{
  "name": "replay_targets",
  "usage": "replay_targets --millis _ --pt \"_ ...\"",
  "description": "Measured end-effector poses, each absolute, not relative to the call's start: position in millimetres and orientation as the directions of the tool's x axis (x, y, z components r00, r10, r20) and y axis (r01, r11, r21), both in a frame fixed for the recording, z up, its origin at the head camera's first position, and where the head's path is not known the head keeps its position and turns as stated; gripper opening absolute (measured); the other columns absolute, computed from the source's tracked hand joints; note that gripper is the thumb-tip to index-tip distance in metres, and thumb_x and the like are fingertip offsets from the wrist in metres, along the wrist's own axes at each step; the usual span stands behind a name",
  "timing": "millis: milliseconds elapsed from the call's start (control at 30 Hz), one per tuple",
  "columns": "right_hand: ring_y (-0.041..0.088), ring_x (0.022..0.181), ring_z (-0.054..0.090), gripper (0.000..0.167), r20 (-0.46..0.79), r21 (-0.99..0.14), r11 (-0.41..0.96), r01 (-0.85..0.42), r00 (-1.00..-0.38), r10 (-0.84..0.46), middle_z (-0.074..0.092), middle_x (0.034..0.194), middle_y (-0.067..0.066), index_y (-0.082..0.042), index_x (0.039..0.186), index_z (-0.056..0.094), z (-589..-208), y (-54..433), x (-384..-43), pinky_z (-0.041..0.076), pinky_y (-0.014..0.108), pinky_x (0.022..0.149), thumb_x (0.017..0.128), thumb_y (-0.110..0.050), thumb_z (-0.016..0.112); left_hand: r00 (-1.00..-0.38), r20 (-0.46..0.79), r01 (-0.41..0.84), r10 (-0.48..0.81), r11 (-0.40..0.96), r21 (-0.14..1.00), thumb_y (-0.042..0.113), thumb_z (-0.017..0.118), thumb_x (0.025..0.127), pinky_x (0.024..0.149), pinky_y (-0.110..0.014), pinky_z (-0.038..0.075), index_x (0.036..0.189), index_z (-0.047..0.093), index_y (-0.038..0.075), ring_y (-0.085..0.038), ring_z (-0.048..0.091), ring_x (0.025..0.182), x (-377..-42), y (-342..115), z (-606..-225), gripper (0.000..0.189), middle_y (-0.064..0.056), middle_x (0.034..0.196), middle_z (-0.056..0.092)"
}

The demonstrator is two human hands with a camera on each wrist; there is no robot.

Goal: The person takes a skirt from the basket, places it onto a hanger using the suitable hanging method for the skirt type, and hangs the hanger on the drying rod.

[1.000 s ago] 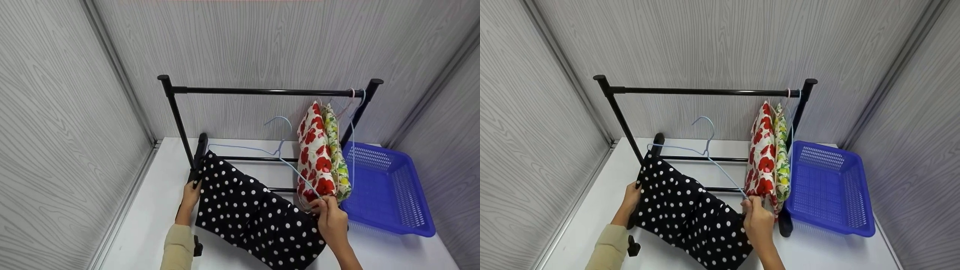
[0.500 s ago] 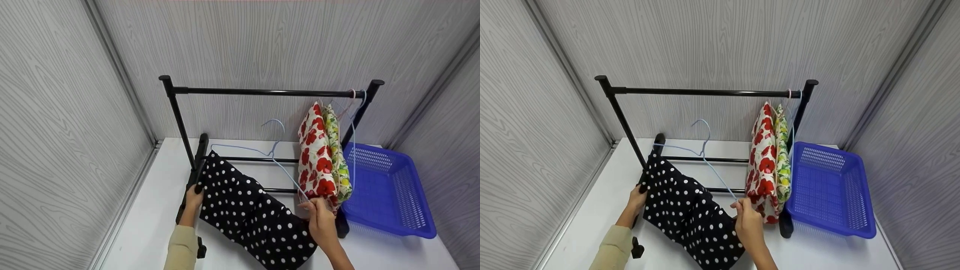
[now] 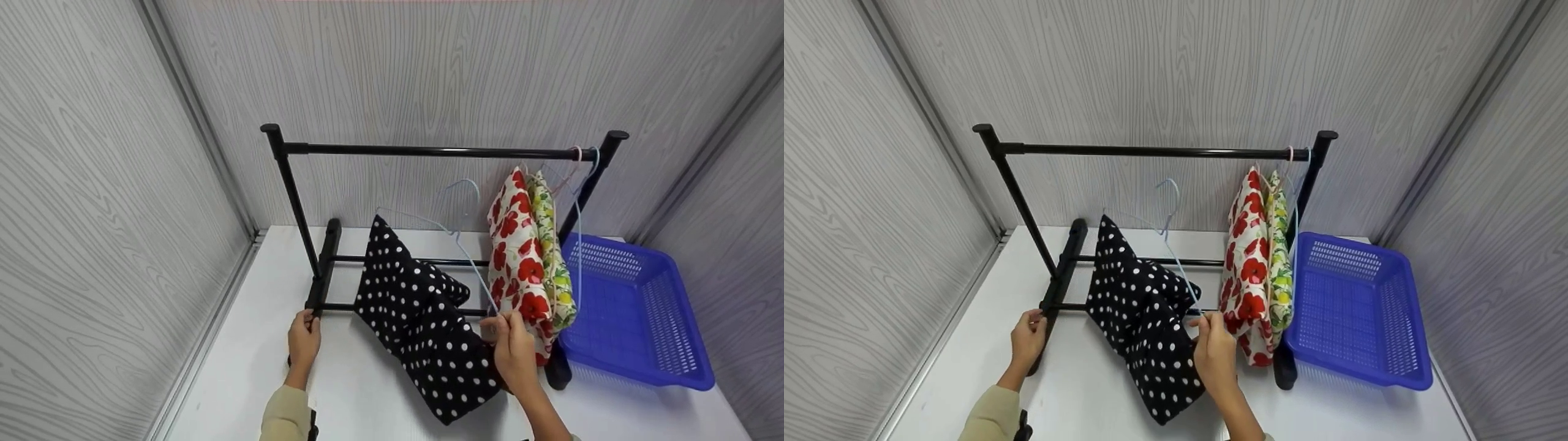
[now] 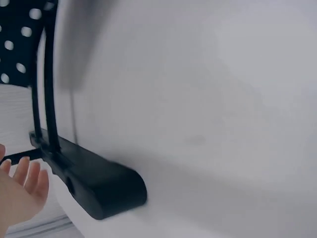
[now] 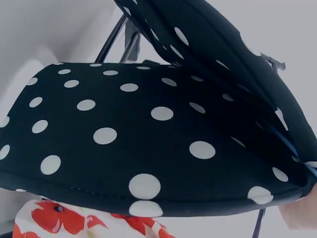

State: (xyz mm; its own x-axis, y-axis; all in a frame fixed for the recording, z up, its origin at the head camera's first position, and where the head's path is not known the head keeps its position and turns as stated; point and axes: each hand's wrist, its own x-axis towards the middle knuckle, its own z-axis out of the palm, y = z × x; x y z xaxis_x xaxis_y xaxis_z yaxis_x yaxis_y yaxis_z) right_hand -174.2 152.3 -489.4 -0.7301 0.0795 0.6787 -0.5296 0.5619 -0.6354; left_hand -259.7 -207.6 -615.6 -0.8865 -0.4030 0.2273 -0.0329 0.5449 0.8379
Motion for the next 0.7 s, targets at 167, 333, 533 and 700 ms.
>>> replay_targets --millis 167,333,533,700 --pt "0.004 0.063 0.059 0.015 0.650 -0.691 0.558 -0.459 -0.732 0.203 0.070 0.079 0.013 0.004 0.087 0.051 -485 158 -185 0.046 0.011 0.058 0.096 0.001 0.040 -0.893 0.346 -0.012 -0.289 0.783 0.622 0.010 0.063 0.086 0.090 -0.054 0.040 0.114 0.057 -0.005 -0.042 0.051 0.109 -248 -220 -627 0.032 -0.026 0.117 0.055" --pt "0.005 0.061 0.060 0.015 0.654 -0.703 0.579 -0.413 -0.695 0.298 0.071 0.079 0.013 0.005 0.086 0.049 -481 161 -196 0.043 0.010 0.058 0.097 0.000 0.040 -0.903 0.408 0.046 -0.137 0.911 0.409 0.017 0.068 0.082 0.095 -0.057 0.036 0.123 0.053 -0.004 -0.045 0.043 0.119 -238 -229 -638 0.049 -0.028 0.131 0.046" --pt "0.004 0.065 0.058 0.019 0.629 -0.755 0.514 -0.407 -0.670 0.394 0.070 0.079 0.017 0.008 0.084 0.049 -480 163 -209 0.040 0.010 0.060 0.097 0.000 0.039 -0.912 0.409 0.124 0.038 0.975 0.187 0.022 0.070 0.080 0.098 -0.058 0.035 0.127 0.051 -0.003 -0.046 0.042 0.122 -228 -235 -645 0.057 -0.027 0.135 0.044" --pt "0.008 0.069 0.058 0.020 0.635 -0.751 0.554 -0.359 -0.624 0.455 0.069 0.078 0.017 0.007 0.086 0.053 -477 165 -224 0.039 0.012 0.062 0.097 -0.004 0.041 -0.912 0.386 0.169 0.138 0.984 0.048 0.023 0.072 0.078 0.097 -0.053 0.039 0.124 0.055 -0.002 -0.042 0.047 0.120 -222 -237 -653 0.055 -0.024 0.133 0.048"
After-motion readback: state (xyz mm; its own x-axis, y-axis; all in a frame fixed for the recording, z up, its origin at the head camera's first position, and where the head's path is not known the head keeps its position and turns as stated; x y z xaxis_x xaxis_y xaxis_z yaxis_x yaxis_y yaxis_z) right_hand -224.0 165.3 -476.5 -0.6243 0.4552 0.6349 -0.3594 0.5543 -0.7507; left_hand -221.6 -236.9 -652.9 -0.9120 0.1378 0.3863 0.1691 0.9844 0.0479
